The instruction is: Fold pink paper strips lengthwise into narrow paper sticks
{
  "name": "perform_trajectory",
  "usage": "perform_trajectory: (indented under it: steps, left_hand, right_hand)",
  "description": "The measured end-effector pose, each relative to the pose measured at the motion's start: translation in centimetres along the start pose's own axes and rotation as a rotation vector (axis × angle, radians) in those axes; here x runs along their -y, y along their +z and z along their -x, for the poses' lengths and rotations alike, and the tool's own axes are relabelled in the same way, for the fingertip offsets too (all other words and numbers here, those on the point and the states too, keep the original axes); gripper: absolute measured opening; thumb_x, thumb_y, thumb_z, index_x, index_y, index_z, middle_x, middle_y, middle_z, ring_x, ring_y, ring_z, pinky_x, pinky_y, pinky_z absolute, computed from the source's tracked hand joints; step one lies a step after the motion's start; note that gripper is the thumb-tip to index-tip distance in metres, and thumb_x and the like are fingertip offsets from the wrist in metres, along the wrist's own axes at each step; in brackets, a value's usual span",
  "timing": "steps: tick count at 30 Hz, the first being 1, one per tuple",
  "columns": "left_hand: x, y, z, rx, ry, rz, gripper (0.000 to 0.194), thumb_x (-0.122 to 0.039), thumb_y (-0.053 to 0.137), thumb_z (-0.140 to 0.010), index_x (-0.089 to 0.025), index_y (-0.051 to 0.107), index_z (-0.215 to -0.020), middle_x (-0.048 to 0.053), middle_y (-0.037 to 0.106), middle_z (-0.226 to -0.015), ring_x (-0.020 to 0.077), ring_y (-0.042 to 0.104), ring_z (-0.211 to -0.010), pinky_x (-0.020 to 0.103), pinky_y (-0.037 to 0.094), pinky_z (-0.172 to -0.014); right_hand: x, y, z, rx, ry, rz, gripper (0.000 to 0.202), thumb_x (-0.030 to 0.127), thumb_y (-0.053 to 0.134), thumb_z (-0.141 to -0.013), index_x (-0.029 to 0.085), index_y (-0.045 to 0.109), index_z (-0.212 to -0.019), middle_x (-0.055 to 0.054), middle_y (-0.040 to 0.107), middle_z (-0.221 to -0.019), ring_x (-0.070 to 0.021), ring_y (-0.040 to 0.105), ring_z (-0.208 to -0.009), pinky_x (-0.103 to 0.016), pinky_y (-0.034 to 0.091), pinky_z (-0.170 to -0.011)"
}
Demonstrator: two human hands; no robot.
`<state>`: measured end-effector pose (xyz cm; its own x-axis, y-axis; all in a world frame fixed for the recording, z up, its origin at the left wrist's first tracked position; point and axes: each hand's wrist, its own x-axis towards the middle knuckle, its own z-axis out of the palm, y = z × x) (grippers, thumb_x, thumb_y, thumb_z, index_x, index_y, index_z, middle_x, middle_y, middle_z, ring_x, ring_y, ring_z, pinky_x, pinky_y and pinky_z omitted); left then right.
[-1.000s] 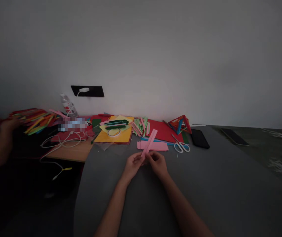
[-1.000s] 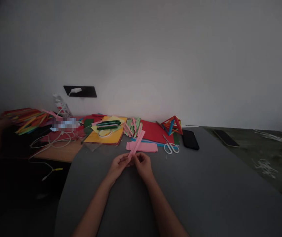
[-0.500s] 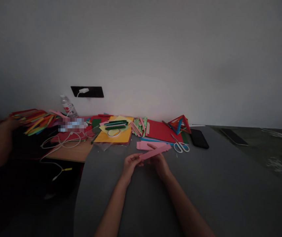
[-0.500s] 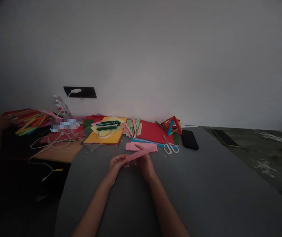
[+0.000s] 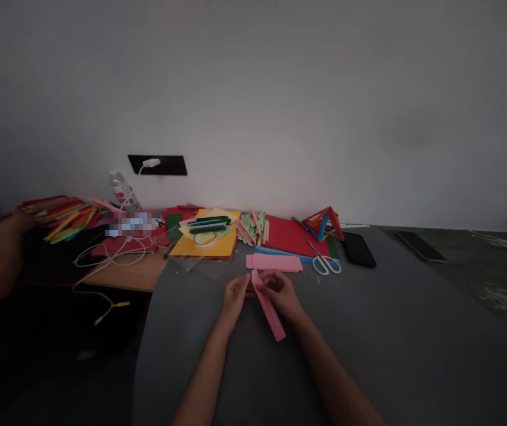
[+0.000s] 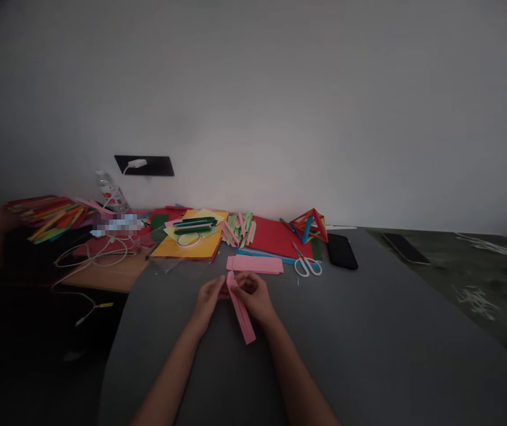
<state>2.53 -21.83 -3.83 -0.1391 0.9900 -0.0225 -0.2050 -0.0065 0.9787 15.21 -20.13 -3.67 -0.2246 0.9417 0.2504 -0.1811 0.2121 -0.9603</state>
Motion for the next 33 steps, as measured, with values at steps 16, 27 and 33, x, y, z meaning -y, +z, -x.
perform_trajectory:
  steps: [16, 27, 33]
  left_hand:
    - [0.1, 0.1, 0.2, 0.067, 0.055, -0.114, 0.026, -0.036, 0.059, -0.067, -0.012, 0.066, -0.072, 0.002, 0.063, -0.061, 0.0125, 0.055, -0.055, 0.021, 0.045, -0.052]
    - [-0.2, 0.6, 0.5, 0.036, 0.110, -0.172, 0.027, -0.038, 0.061, -0.063, -0.012, 0.064, -0.064, 0.002, 0.061, -0.056, 0.0129, 0.055, -0.053, 0.021, 0.043, -0.052]
    - [0.0, 0.3, 0.4, 0.006, 0.148, -0.238, 0.024, -0.035, 0.062, -0.062, -0.012, 0.065, -0.061, 0.002, 0.061, -0.054, 0.0114, 0.053, -0.050, 0.019, 0.041, -0.048]
  right_hand:
    - [0.6, 0.7, 0.6, -0.120, -0.064, 0.168, 0.020, 0.033, 0.052, -0.073, 0.017, 0.056, -0.085, 0.001, 0.056, -0.059, -0.0123, 0.051, -0.054, -0.023, 0.041, -0.051]
    - [-0.3, 0.0, -0.1, -0.134, 0.009, 0.138, 0.020, 0.034, 0.060, -0.066, 0.015, 0.055, -0.060, 0.002, 0.054, -0.054, -0.0096, 0.047, -0.048, -0.020, 0.037, -0.046]
    - [0.2, 0.2, 0.3, -0.162, -0.128, 0.336, 0.015, 0.031, 0.056, -0.070, 0.016, 0.057, -0.068, 0.001, 0.053, -0.058, -0.0097, 0.045, -0.049, -0.021, 0.036, -0.047]
